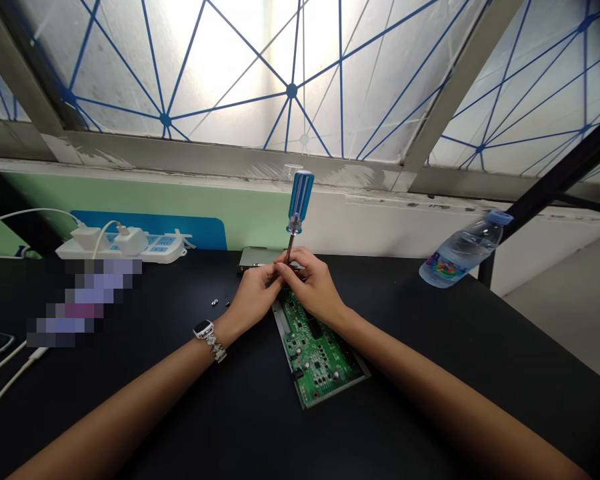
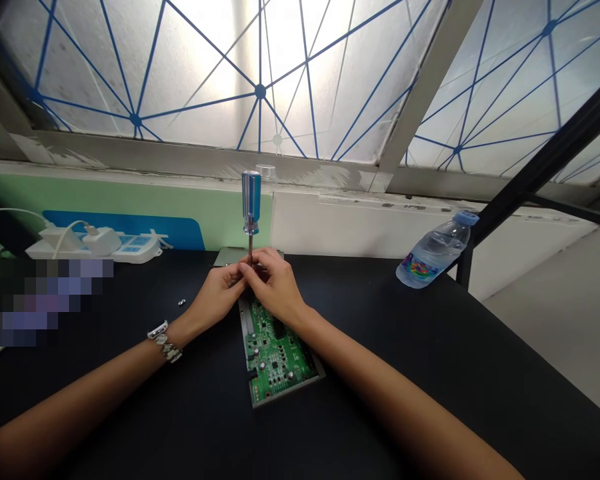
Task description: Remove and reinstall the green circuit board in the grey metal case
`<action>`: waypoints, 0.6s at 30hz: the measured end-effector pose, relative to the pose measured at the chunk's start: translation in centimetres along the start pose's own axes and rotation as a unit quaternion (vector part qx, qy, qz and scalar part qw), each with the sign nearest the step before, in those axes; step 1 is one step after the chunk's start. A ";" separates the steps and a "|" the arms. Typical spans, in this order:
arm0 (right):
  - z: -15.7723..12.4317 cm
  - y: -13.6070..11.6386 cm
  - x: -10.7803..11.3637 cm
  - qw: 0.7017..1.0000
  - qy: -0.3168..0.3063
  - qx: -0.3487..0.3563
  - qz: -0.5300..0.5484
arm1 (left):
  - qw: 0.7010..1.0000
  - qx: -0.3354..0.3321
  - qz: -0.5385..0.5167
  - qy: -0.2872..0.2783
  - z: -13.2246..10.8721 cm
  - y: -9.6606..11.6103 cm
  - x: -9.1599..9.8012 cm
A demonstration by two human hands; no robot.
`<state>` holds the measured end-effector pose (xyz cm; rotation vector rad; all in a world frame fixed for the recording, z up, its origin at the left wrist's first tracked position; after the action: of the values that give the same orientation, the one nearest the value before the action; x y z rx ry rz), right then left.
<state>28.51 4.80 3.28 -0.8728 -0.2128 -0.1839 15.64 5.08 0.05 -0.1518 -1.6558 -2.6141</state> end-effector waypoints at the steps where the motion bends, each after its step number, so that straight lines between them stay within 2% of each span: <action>1: 0.1 0.2 0.1 1.000 0.007 -0.016 0.008 | 1.000 0.003 -0.008 0.000 0.0 0.1 0.0; 6: 0.3 1.2 0.6 0.995 0.047 -0.086 0.036 | 0.999 0.023 -0.036 0.002 -0.1 0.3 0.5; 12: 0.2 0.4 0.5 0.998 0.020 -0.053 0.022 | 0.999 0.025 -0.019 0.010 -0.3 0.2 1.7; 18: 0.1 -0.3 0.3 1.000 0.004 -0.029 -0.013 | 1.000 0.006 -0.005 0.016 -0.1 -0.1 1.5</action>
<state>28.69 4.65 3.62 -0.9264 -0.2124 -0.2175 14.16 5.01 0.09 -0.1018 -1.6663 -2.5979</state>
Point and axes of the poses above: each hand's wrist, its own z-axis towards the middle knuckle, its own x-axis out of the back of the hand, y = z × x, the point moved 5 cm from there along z, towards the middle knuckle, and after that the axes turned 10 degrees about y, right-handed, at the moved point
